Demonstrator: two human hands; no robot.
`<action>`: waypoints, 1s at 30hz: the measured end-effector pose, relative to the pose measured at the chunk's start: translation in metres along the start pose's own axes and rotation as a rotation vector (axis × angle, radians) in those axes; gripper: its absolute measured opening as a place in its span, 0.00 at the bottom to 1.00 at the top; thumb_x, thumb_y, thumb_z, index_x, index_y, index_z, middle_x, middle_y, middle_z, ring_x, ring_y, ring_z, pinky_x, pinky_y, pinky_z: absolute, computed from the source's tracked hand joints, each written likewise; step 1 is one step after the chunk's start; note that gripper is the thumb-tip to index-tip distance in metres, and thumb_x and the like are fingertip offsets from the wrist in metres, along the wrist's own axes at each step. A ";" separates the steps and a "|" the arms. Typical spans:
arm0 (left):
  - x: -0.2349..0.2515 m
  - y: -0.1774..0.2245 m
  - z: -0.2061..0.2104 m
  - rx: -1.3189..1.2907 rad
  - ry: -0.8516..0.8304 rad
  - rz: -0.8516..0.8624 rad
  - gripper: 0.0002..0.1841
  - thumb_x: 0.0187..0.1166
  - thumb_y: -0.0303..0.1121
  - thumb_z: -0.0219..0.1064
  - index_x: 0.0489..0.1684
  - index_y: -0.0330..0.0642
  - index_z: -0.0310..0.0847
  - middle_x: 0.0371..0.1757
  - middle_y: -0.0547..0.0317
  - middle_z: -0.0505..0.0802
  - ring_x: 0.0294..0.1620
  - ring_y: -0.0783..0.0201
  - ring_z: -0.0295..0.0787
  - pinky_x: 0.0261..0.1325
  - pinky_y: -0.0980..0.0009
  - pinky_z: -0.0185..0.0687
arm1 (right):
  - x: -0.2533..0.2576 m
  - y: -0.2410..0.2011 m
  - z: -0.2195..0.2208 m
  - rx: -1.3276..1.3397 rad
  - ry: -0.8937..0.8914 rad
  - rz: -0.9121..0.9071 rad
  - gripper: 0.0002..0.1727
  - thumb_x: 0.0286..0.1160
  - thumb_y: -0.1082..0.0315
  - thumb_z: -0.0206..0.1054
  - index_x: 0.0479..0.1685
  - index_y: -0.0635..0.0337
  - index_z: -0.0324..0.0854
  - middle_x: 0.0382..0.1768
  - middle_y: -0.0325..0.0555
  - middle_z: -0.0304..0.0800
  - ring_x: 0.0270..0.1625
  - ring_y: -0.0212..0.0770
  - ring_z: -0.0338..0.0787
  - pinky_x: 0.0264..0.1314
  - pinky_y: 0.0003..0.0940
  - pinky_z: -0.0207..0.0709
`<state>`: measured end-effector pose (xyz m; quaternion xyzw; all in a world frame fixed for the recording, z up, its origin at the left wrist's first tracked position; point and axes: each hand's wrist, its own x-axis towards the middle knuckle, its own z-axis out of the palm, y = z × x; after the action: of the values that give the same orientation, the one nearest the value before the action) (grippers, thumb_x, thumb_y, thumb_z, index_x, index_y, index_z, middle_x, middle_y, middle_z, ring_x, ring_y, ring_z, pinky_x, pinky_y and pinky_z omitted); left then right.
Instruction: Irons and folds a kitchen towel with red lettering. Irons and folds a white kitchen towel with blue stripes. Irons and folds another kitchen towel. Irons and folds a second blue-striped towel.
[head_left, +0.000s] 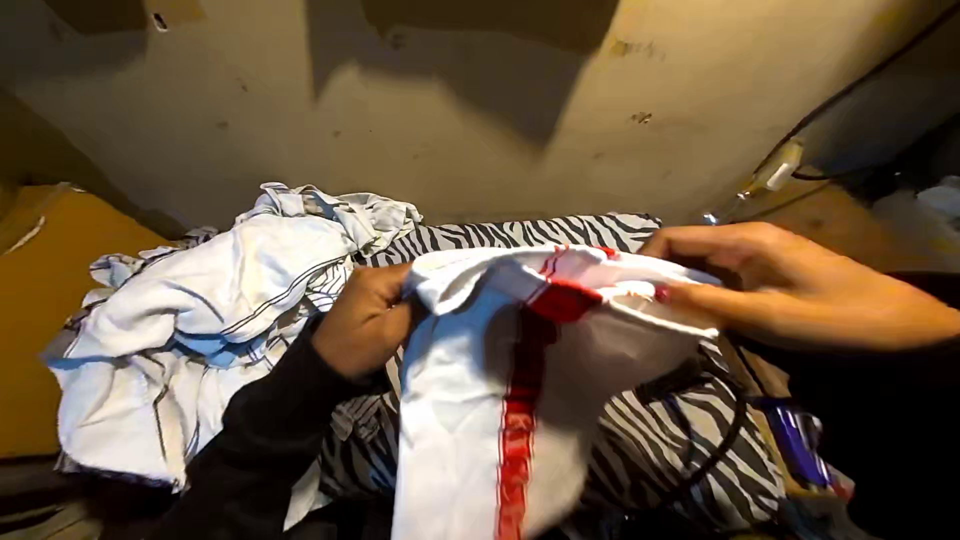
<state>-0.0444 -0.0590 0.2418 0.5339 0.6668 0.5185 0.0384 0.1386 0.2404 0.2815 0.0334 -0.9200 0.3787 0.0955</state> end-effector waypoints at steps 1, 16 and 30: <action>0.005 -0.006 0.005 -0.051 -0.008 -0.065 0.09 0.77 0.21 0.60 0.33 0.41 0.86 0.27 0.76 0.90 0.29 0.90 0.84 0.34 0.87 0.83 | 0.011 0.009 0.001 0.056 -0.049 0.075 0.04 0.67 0.70 0.66 0.34 0.51 0.84 0.18 0.26 0.82 0.18 0.18 0.78 0.20 0.17 0.72; -0.172 -0.072 0.014 0.115 0.188 -0.575 0.18 0.85 0.34 0.57 0.60 0.32 0.87 0.51 0.53 0.97 0.50 0.66 0.96 0.58 0.68 0.90 | -0.058 0.113 0.068 -0.535 0.044 0.743 0.34 0.83 0.59 0.68 0.76 0.80 0.66 0.51 0.90 0.83 0.57 0.89 0.84 0.59 0.85 0.70; -0.185 0.004 0.035 0.255 0.347 -0.245 0.12 0.89 0.39 0.58 0.53 0.50 0.90 0.41 0.70 0.97 0.48 0.78 0.92 0.58 0.80 0.87 | -0.045 -0.014 0.221 -0.522 -0.418 0.319 0.14 0.67 0.76 0.74 0.52 0.66 0.87 0.32 0.68 0.91 0.34 0.74 0.93 0.31 0.69 0.83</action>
<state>0.0585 -0.1760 0.1355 0.3526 0.7833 0.5054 -0.0819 0.1514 0.0750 0.1283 -0.0593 -0.9788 0.1265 -0.1496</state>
